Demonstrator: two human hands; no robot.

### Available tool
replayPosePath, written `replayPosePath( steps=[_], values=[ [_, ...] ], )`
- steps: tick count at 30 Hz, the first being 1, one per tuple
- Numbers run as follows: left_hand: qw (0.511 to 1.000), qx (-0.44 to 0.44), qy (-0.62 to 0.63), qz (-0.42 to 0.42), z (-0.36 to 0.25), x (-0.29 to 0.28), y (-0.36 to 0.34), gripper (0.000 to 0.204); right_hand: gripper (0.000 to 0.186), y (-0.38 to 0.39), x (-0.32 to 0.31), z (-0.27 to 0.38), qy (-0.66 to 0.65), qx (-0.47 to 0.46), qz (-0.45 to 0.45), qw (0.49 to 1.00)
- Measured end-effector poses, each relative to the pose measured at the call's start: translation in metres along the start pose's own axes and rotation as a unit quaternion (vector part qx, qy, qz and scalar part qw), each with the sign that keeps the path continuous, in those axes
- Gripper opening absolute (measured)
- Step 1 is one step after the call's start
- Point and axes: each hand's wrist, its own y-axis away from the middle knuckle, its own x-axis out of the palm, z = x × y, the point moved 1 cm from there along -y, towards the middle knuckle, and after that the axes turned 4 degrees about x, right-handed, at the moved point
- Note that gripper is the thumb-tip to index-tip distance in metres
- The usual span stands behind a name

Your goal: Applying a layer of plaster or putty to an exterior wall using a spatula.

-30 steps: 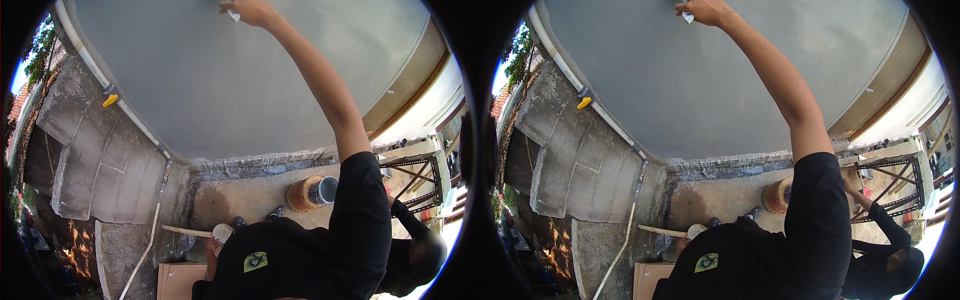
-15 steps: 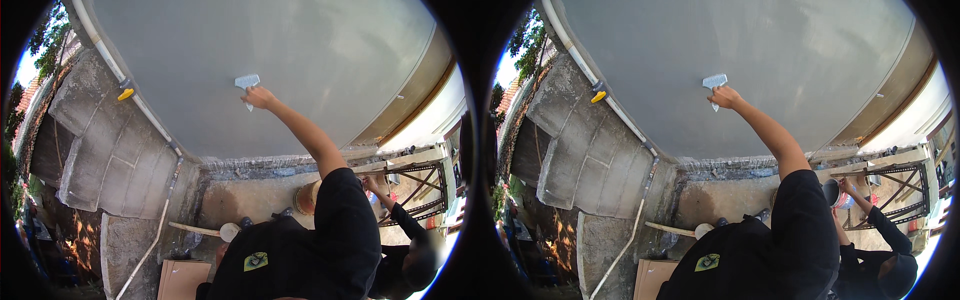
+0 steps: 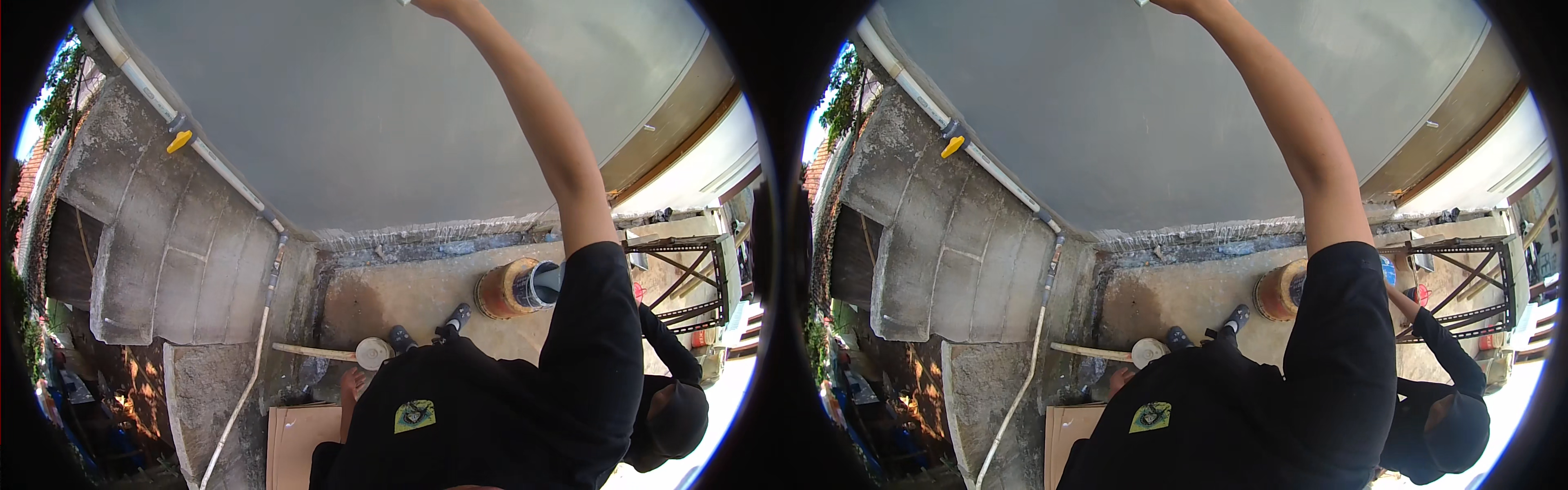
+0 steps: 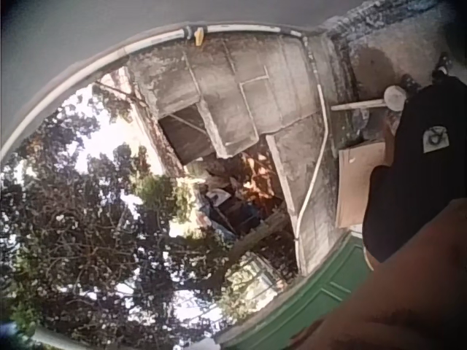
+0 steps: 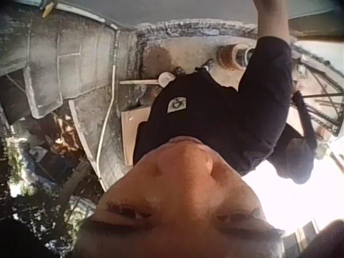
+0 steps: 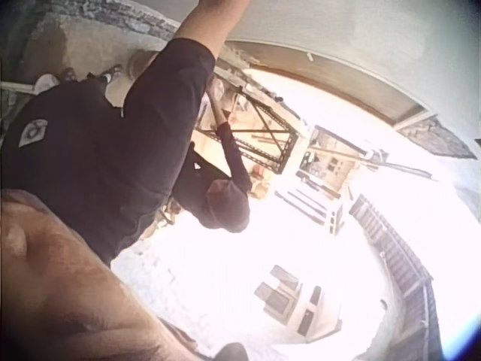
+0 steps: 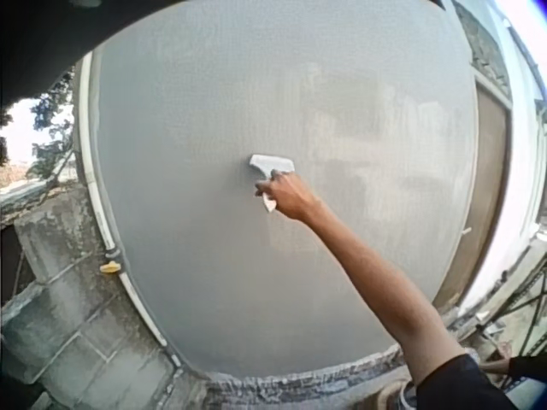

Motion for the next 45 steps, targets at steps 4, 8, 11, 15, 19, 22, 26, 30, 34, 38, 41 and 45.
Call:
replayPosePath(
  steps=[4,8,11,15,19,22,26,30,34,38,41,45],
  values=[
    [0.977,0.161,-0.117,0.079,0.001,0.002,0.006,0.048,0.021,0.063,0.075,0.019,0.083,-0.008,0.029,0.996],
    [0.997,0.059,0.014,0.045,-0.010,0.019,0.021,0.045,0.020,0.168,0.165,0.053,0.074,-0.047,0.146,0.985],
    [0.983,0.166,-0.050,0.063,-0.016,0.030,0.055,0.046,0.020,0.231,0.199,0.063,0.017,0.001,0.278,0.961],
    [0.965,0.211,-0.112,0.108,0.009,0.012,0.032,0.047,0.020,0.240,0.195,0.065,-0.020,0.096,0.308,0.946],
    [0.982,0.097,0.005,0.160,0.083,-0.037,-0.022,0.048,0.019,0.173,0.160,0.068,-0.063,0.050,0.280,0.957],
    [0.991,0.031,0.044,0.121,0.095,-0.032,-0.031,0.049,0.019,0.137,0.110,0.051,-0.042,0.029,0.195,0.980],
    [0.993,-0.019,0.056,0.105,0.076,-0.011,-0.029,0.051,0.024,0.098,0.053,0.018,0.014,0.061,0.096,0.993],
    [0.849,0.239,0.095,0.461,0.071,-0.020,-0.017,0.050,0.027,0.091,0.084,0.022,0.051,0.032,0.033,0.998],
    [0.985,0.136,-0.019,0.102,0.029,0.008,0.007,0.051,0.018,0.177,0.150,0.037,0.065,0.008,0.127,0.990],
    [0.998,0.053,0.013,0.037,-0.016,0.034,0.029,0.051,0.018,0.257,0.200,0.063,0.016,0.031,0.298,0.954],
    [0.998,0.051,0.015,0.032,-0.019,0.035,0.031,0.051,0.020,0.271,0.198,0.079,0.005,0.043,0.340,0.939],
    [0.993,0.093,0.007,0.066,0.019,0.010,0.016,0.049,0.018,0.228,0.178,0.069,-0.024,0.037,0.263,0.964]
  ],
)
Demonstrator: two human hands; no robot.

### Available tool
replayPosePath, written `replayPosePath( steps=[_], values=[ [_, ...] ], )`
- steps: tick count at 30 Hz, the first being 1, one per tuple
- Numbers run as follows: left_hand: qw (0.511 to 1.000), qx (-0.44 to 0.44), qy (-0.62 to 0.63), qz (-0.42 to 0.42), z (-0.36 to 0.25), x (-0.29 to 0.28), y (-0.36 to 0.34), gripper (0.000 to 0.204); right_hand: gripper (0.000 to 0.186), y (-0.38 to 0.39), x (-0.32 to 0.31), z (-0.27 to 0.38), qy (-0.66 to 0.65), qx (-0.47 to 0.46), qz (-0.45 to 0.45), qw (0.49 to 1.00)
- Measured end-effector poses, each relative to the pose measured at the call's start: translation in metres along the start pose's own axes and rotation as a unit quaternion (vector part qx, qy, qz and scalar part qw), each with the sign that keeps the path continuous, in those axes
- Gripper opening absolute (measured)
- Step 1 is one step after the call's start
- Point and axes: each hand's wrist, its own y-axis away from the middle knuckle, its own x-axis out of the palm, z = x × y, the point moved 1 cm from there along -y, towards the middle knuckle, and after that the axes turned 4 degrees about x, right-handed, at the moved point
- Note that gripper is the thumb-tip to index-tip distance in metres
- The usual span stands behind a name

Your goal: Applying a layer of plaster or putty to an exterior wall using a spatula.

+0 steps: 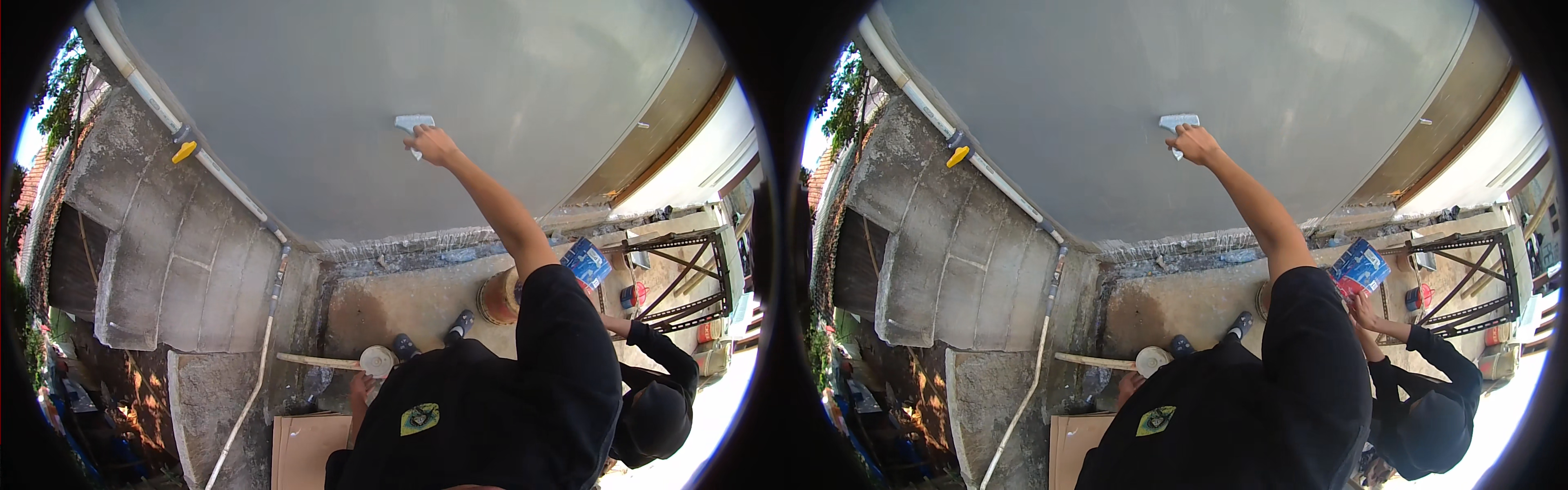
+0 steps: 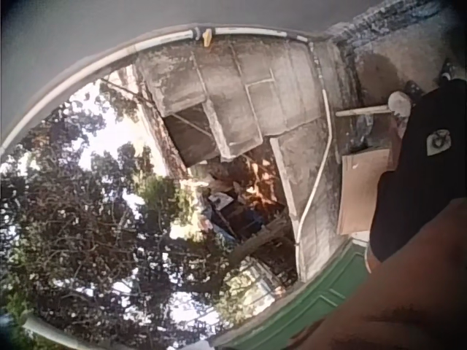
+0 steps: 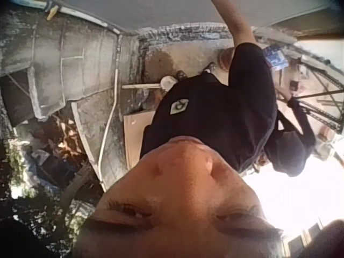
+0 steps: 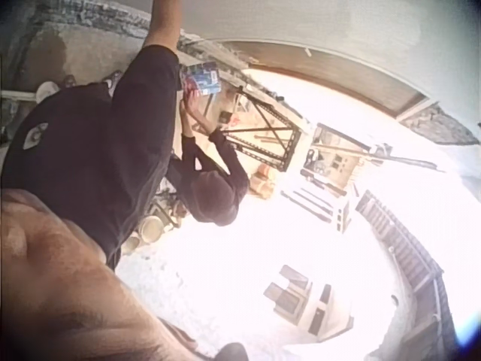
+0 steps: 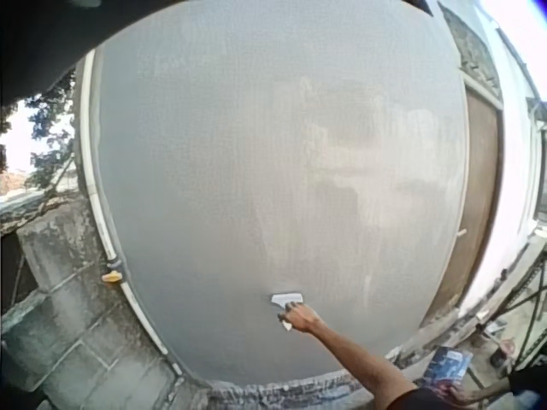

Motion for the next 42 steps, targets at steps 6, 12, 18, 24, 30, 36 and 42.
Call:
replayPosePath(
  steps=[6,12,18,24,30,36,42],
  values=[
    [0.995,-0.063,-0.080,-0.019,-0.015,0.022,0.034,0.045,0.019,-0.018,-0.100,-0.037,0.060,-0.007,-0.161,0.985],
    [0.997,-0.078,-0.020,0.018,0.013,0.010,0.023,0.044,0.019,-0.033,-0.114,-0.039,0.056,0.054,-0.255,0.964],
    [0.996,-0.055,0.062,-0.022,0.046,-0.006,-0.020,0.041,0.015,-0.043,-0.004,0.029,0.051,0.002,-0.181,0.982],
    [0.997,0.007,0.049,-0.066,-0.013,0.021,0.012,0.039,0.019,-0.016,0.091,0.044,0.068,-0.028,-0.046,0.996],
    [0.987,-0.074,0.076,-0.117,0.039,-0.005,0.042,0.040,0.020,-0.005,0.146,0.069,0.047,-0.018,0.097,0.994],
    [0.974,-0.196,0.061,-0.101,0.080,0.008,0.071,0.041,0.020,-0.037,0.080,0.055,0.008,-0.018,0.062,0.998],
    [0.975,-0.171,0.093,-0.103,0.070,0.020,0.061,0.042,0.017,-0.054,0.000,0.054,0.015,-0.019,-0.080,0.996]
  ],
)
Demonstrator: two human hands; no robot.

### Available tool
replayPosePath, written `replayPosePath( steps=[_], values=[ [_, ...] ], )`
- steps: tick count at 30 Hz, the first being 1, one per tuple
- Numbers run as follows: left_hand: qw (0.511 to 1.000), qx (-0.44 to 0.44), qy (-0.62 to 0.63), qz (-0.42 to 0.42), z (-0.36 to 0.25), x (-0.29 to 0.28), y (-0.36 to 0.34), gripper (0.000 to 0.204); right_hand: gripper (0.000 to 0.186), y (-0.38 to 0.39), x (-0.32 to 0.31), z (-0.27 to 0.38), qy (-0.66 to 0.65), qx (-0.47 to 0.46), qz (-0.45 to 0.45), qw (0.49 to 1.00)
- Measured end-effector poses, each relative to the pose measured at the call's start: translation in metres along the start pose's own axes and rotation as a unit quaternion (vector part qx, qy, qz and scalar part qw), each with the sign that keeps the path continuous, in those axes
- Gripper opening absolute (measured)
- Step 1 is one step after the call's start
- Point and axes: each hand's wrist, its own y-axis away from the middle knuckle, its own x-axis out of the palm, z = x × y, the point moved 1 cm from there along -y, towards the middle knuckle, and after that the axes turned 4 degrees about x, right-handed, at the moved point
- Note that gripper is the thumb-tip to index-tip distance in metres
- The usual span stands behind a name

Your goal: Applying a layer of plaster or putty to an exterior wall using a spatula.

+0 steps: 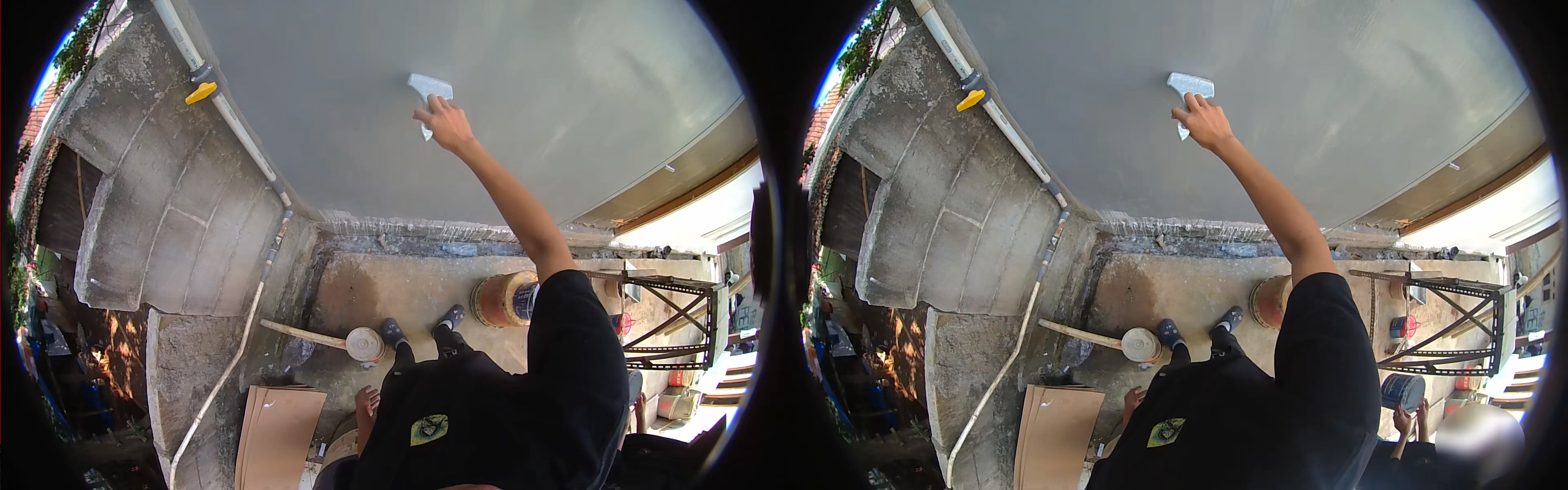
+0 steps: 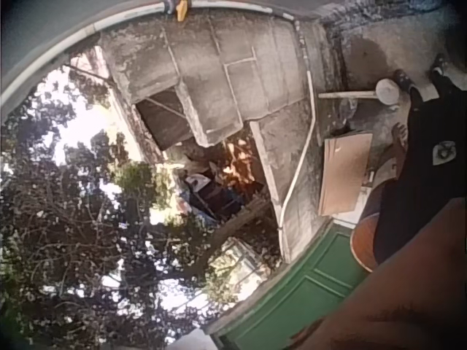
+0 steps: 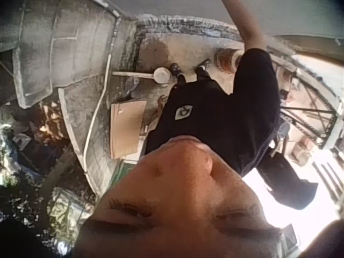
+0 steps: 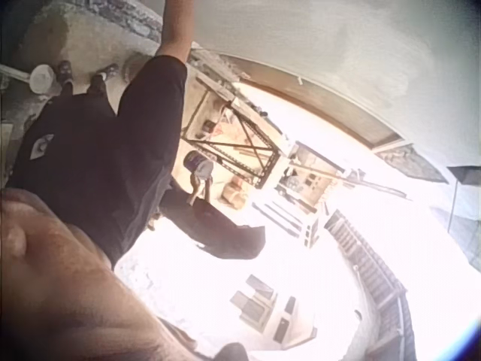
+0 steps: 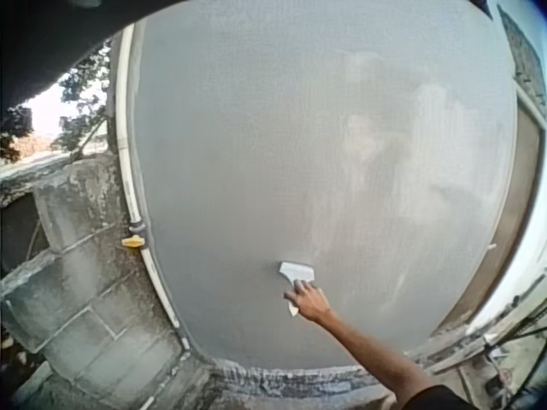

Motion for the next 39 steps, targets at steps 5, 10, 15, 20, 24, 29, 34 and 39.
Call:
replayPosePath(
  steps=[5,10,15,20,24,29,34,39],
  values=[
    [0.994,0.065,-0.086,0.002,-0.055,0.018,-0.011,0.044,0.014,0.037,0.066,-0.020,0.017,-0.006,-0.022,1.000],
    [0.980,0.194,-0.038,0.001,-0.094,0.007,-0.028,0.037,0.021,0.155,0.160,0.017,-0.103,0.111,0.225,0.963],
    [0.959,0.281,-0.018,-0.025,-0.095,-0.006,-0.046,0.033,0.025,0.309,0.148,0.013,-0.159,0.160,0.323,0.919],
    [0.979,0.189,-0.057,-0.043,-0.048,-0.017,-0.080,0.028,0.016,0.398,0.085,-0.070,-0.110,0.495,0.055,0.860],
    [0.981,0.181,-0.060,-0.033,-0.037,0.005,-0.081,0.026,0.025,0.469,0.044,-0.117,-0.100,0.617,-0.219,0.750],
    [0.969,0.202,-0.141,0.021,-0.039,0.032,-0.070,0.026,0.016,0.515,0.026,-0.026,-0.339,0.654,-0.293,0.609],
    [0.943,0.262,-0.192,0.077,-0.070,0.057,-0.070,0.029,0.015,0.526,0.050,0.072,-0.397,0.648,-0.213,0.614],
    [0.934,0.312,-0.162,0.057,-0.116,0.081,-0.027,0.028,0.019,0.509,0.038,0.036,-0.552,0.622,-0.177,0.526]
  ],
)
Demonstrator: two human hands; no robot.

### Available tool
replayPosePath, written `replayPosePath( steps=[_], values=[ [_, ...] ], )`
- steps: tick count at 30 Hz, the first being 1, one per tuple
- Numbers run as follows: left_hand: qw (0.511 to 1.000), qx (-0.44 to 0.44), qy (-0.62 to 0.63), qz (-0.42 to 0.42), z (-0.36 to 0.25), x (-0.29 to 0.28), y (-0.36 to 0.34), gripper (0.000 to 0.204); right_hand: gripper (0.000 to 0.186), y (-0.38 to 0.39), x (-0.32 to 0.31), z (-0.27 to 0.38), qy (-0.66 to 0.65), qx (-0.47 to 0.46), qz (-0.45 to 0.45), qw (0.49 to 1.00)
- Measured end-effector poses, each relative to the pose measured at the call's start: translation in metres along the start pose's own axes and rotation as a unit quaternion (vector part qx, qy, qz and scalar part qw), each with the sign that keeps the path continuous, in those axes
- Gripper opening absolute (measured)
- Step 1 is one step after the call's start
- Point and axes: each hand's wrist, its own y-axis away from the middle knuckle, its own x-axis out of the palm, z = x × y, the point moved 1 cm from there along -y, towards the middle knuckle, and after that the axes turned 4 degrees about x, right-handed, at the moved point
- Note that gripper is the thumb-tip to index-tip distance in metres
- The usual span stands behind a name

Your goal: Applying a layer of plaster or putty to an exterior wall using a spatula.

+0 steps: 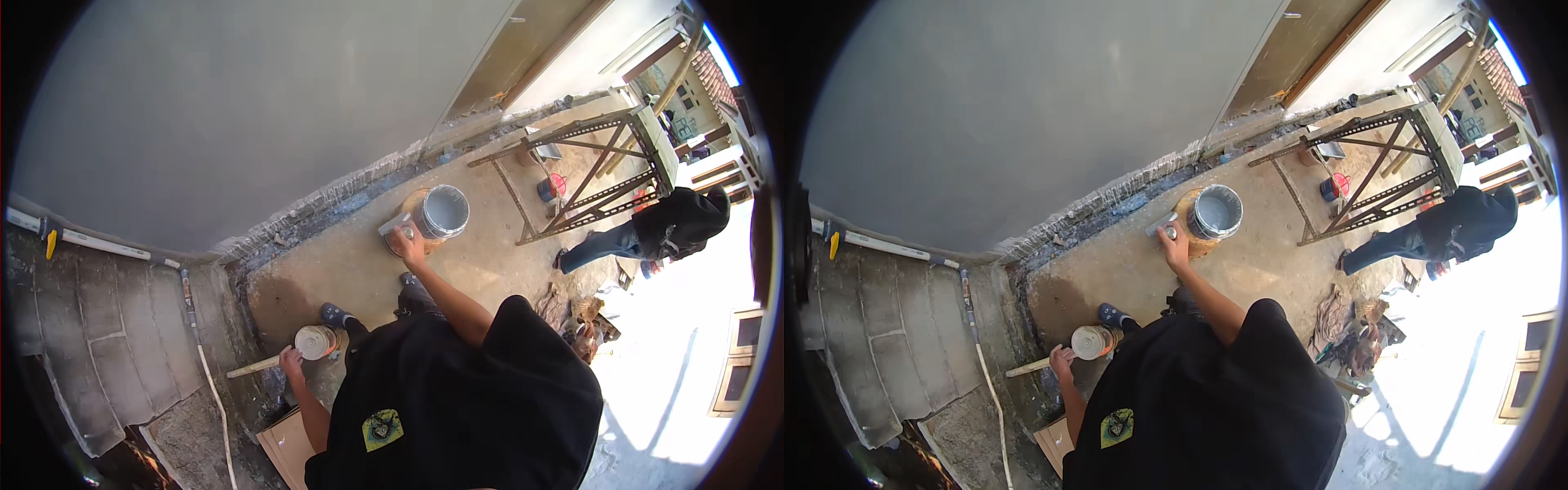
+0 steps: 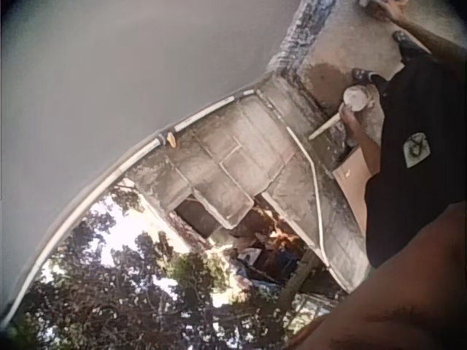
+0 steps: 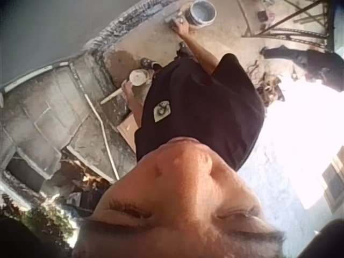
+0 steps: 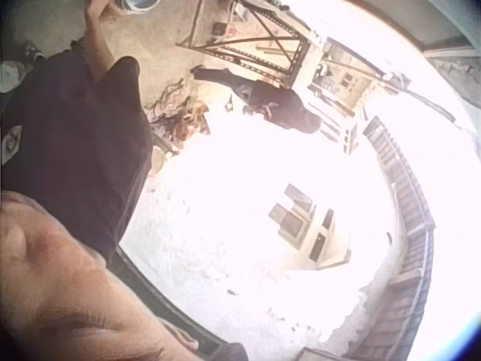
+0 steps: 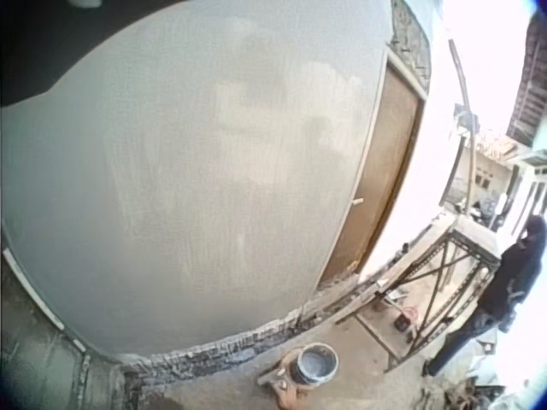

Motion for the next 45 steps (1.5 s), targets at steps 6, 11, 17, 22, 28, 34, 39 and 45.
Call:
replayPosePath(
  steps=[6,11,17,22,28,34,39,45],
  values=[
    [0.995,-0.015,-0.069,-0.073,-0.002,0.035,0.049,0.037,0.021,-0.062,-0.078,-0.009,-0.117,-0.011,0.017,0.993],
    [0.986,-0.130,0.081,-0.066,0.124,0.075,0.129,0.043,0.023,-0.092,-0.178,-0.004,-0.156,0.002,-0.036,0.987],
    [0.981,-0.134,0.048,-0.131,0.114,0.117,0.247,0.042,0.023,-0.098,-0.289,-0.026,-0.047,0.037,0.014,0.998],
    [0.981,-0.117,0.028,-0.155,0.109,0.156,0.268,0.041,0.023,-0.088,-0.327,-0.056,0.086,0.084,0.101,0.988],
    [0.981,-0.097,0.004,-0.167,0.091,0.197,0.275,0.040,0.022,-0.086,-0.337,-0.062,0.038,0.078,0.087,0.992],
    [0.992,-0.039,-0.076,-0.097,0.053,0.237,0.240,0.046,0.039,-0.097,-0.362,-0.080,0.210,-0.060,0.077,0.973],
    [0.992,-0.083,-0.050,-0.085,0.098,0.248,0.233,0.040,0.041,-0.088,-0.373,-0.059,0.246,0.048,0.074,0.965],
    [0.953,-0.203,0.223,0.025,0.218,0.177,0.252,0.044,0.046,-0.088,-0.366,-0.048,0.276,0.001,0.079,0.958]
  ],
)
